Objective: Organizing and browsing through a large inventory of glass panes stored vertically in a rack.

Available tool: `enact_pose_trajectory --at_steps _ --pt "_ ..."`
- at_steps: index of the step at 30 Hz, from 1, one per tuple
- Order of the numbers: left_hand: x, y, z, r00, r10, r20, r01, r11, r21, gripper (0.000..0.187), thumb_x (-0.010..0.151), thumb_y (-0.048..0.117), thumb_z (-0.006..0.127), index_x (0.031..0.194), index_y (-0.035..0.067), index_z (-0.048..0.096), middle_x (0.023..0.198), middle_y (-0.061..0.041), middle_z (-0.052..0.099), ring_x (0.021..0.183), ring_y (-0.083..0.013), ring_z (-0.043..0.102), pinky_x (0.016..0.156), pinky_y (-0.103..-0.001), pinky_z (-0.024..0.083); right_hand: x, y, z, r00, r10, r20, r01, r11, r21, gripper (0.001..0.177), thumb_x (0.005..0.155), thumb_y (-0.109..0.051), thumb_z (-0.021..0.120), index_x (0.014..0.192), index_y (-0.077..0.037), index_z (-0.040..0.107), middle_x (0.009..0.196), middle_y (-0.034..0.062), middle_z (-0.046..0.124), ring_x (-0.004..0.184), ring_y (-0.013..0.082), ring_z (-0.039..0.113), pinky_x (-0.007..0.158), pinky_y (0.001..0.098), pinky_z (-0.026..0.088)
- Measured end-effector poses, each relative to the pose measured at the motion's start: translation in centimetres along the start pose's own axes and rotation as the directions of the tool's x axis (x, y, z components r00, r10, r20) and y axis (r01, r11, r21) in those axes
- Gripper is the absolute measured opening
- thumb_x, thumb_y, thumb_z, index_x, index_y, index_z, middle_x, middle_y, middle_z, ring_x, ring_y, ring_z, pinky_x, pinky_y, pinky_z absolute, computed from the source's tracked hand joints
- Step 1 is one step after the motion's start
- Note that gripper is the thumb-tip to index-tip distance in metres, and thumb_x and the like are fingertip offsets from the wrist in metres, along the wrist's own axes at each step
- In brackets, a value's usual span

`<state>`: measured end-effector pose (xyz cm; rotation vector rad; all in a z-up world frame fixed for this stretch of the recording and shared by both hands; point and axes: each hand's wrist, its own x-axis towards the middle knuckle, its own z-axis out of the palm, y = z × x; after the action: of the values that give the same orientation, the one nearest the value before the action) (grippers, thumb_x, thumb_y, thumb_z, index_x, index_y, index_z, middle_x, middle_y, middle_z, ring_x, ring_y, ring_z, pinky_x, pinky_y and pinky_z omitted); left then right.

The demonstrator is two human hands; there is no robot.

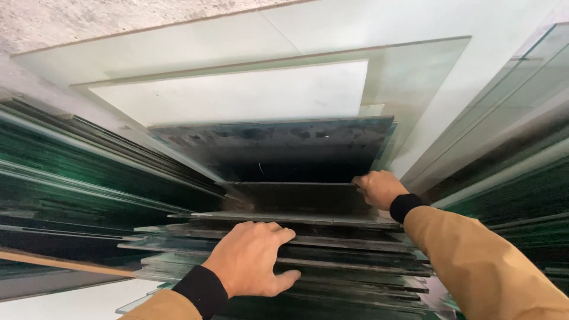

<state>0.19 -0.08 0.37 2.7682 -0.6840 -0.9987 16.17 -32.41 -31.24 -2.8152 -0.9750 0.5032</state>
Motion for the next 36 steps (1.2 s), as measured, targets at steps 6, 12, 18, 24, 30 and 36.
enact_pose_trajectory --at_steps 6,12,18,24,30,36 --pt "-0.1 0.3 -0.5 0.999 -0.026 0.034 0.027 0.999 -0.024 0.077 0.096 0.068 0.071 0.146 0.01 0.067 0.1 -0.005 0.078 0.092 -0.0323 0.075 0.086 -0.051 0.059 -2.1 -2.1 -3.5 0.931 -0.165 -0.325 0.131 0.984 -0.124 0.059 0.09 -0.006 0.063 0.149 -0.01 0.063 0.111 0.014 0.074 0.089 0.0398 0.074 0.064 0.0533 0.061" --pt "0.1 0.2 -0.5 0.998 -0.03 0.05 0.031 0.999 -0.017 0.079 0.097 0.071 0.071 0.15 0.012 0.065 0.109 -0.006 0.079 0.096 -0.0325 0.076 0.089 -0.051 0.059 -5.9 -6.9 -13.2 0.813 -0.179 0.554 -0.161 0.845 0.51 0.111 0.08 -0.094 0.03 0.167 -0.03 0.055 0.174 0.0037 0.054 0.162 0.0295 0.049 0.137 0.0579 0.025" --pt "0.3 0.2 -0.6 0.998 -0.039 0.051 0.04 0.999 -0.025 0.081 0.096 0.07 0.07 0.151 0.012 0.065 0.112 -0.007 0.08 0.103 -0.0321 0.076 0.094 -0.051 0.057 -6.1 -6.3 -11.8 0.866 -0.266 0.423 0.036 0.877 0.478 0.093 0.098 -0.084 0.037 0.154 -0.015 0.067 0.153 0.0093 0.073 0.134 0.0338 0.072 0.113 0.0469 0.053" --pt "0.3 0.0 -0.8 0.998 -0.017 0.059 0.017 1.0 -0.006 0.083 0.097 0.072 0.069 0.152 0.01 0.063 0.119 -0.007 0.079 0.103 -0.0334 0.076 0.087 -0.052 0.061 -6.8 -6.0 -11.0 0.905 -0.22 0.365 -0.012 0.842 0.539 0.087 0.103 -0.076 0.027 0.143 -0.016 0.077 0.105 0.0163 0.087 0.093 0.03 0.082 0.093 0.0428 0.064" --pt "0.3 0.1 -1.1 0.993 -0.042 0.108 0.044 0.999 -0.018 0.082 0.099 0.071 0.068 0.156 0.012 0.06 0.132 -0.01 0.076 0.112 -0.0348 0.075 0.096 -0.053 0.059 -6.9 -3.4 -12.0 0.731 0.006 0.682 -0.336 0.873 0.353 0.108 0.077 -0.096 0.042 0.162 -0.034 0.063 0.166 0.0054 0.057 0.155 0.0277 0.052 0.133 0.0468 0.035" --pt "0.4 -0.2 -0.1 0.997 -0.025 0.069 0.027 0.999 -0.028 0.083 0.099 0.07 0.073 0.156 0.011 0.06 0.142 -0.011 0.074 0.121 -0.0331 0.074 0.102 -0.052 0.058 -6.9 -2.6 -10.3 0.865 -0.303 0.4 0.158 0.921 0.355 0.072 0.108 -0.073 0.037 0.135 -0.021 0.079 0.119 0.0108 0.086 0.104 0.0364 0.08 0.094 0.0505 0.059"
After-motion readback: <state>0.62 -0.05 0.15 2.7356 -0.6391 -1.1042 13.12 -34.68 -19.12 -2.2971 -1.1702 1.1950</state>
